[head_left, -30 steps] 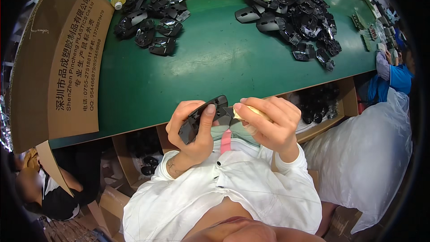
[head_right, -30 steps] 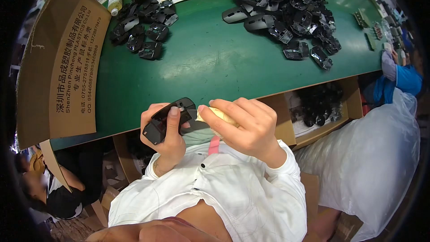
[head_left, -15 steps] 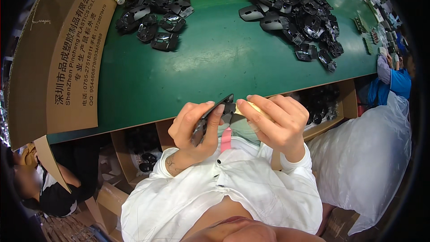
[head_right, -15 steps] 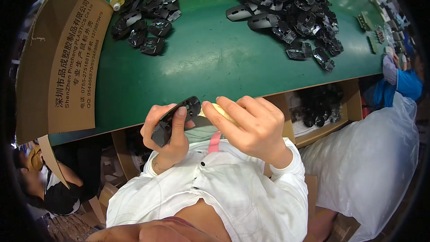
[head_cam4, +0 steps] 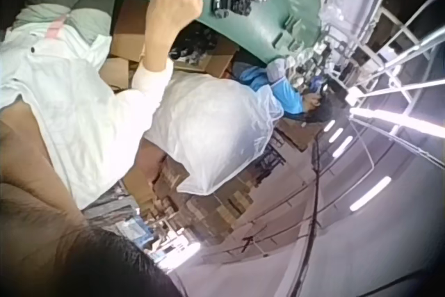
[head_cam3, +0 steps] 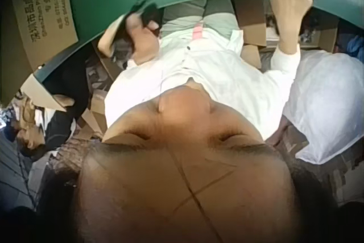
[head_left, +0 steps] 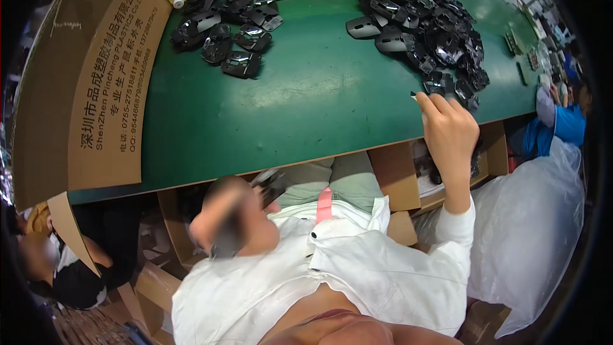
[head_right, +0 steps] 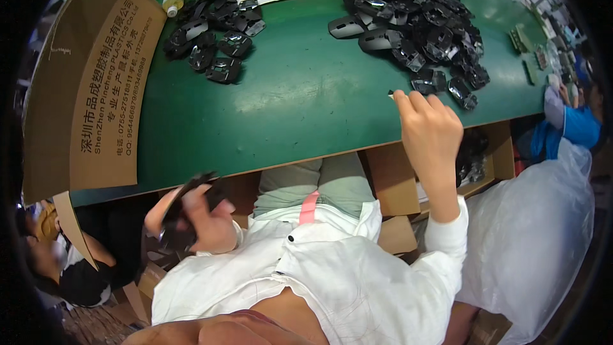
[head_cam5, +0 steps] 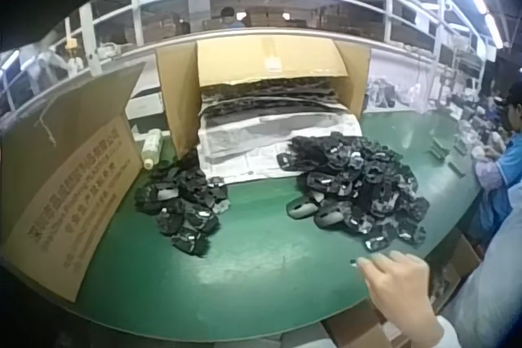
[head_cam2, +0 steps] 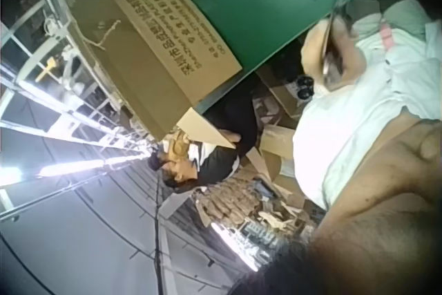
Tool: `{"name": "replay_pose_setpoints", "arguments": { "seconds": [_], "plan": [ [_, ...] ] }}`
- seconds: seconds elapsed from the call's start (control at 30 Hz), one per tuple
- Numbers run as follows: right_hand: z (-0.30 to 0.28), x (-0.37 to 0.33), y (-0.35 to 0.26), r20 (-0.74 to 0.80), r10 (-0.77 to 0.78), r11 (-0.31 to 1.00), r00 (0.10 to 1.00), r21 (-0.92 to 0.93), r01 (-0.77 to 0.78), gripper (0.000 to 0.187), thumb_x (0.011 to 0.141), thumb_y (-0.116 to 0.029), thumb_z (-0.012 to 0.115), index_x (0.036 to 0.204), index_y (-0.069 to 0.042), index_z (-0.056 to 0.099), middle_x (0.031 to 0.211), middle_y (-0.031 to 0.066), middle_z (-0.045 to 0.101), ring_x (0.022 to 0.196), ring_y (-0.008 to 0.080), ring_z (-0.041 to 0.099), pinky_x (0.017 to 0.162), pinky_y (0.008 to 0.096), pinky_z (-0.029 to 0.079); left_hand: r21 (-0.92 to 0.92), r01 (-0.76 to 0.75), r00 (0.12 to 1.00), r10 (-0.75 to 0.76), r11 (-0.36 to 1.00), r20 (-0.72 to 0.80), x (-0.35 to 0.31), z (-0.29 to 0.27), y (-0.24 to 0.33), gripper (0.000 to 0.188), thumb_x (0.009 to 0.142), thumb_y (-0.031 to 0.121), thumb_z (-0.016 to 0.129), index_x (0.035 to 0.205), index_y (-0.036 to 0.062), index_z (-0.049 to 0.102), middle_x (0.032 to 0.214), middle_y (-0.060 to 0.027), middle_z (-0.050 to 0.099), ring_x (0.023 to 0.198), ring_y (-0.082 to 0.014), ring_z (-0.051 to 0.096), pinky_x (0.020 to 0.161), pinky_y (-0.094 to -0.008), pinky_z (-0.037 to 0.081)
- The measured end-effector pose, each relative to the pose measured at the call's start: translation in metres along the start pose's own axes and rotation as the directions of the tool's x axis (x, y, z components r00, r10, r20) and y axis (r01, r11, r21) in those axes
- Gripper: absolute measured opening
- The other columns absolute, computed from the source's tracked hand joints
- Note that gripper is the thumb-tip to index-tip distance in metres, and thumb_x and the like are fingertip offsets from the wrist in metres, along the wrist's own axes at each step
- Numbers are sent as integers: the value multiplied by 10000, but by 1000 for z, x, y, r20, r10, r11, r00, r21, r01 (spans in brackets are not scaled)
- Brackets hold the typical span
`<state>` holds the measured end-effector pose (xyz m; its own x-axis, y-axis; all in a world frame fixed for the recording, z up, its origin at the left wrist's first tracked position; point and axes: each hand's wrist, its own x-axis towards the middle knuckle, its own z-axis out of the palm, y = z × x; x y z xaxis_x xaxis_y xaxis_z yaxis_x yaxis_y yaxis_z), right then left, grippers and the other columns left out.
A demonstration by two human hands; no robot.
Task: Cleaning and deburring black plastic electronic components using a scraper tool at a manual assembly station.
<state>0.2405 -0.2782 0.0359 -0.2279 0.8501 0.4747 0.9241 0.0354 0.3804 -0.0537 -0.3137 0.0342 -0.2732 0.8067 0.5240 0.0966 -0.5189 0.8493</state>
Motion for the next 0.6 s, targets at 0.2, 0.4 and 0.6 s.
{"name": "replay_pose_setpoints", "arguments": {
  "seconds": [0.2, 0.4, 0.6],
  "plan": [
    [-54, 9, -38, -119, 59, 823, 991, 568, 19, 236, 695, -72, 724, 929, -93, 745, 838, 8, 695, 532, 124, 472, 511, 240, 393, -82, 380, 921, -370, 921, 119, 7, 34, 0, 128, 876, 64, 666, 884, 6, 552, 676, -76, 617, 410, -96, 491, 387, -189, 379],
    [-59, 10, -51, -159, -81, 600, 984, 780, 176, 160, 690, -95, 732, 849, -80, 735, 772, 4, 679, 503, 121, 466, 487, 238, 379, -139, 486, 869, -459, 863, 187, 10, 37, 0, 139, 878, 71, 665, 861, 8, 542, 638, -29, 579, 390, -63, 404, 379, -185, 321],
    [-62, 13, -54, -155, -166, 586, 974, 779, 224, 150, 677, -110, 736, 826, -99, 729, 755, -14, 668, 502, 114, 467, 481, 233, 369, -135, 440, 892, -416, 888, 174, 7, 36, -6, 144, 867, 67, 673, 835, 13, 544, 600, 0, 546, 388, -53, 354, 391, -187, 278]
  ]
}}
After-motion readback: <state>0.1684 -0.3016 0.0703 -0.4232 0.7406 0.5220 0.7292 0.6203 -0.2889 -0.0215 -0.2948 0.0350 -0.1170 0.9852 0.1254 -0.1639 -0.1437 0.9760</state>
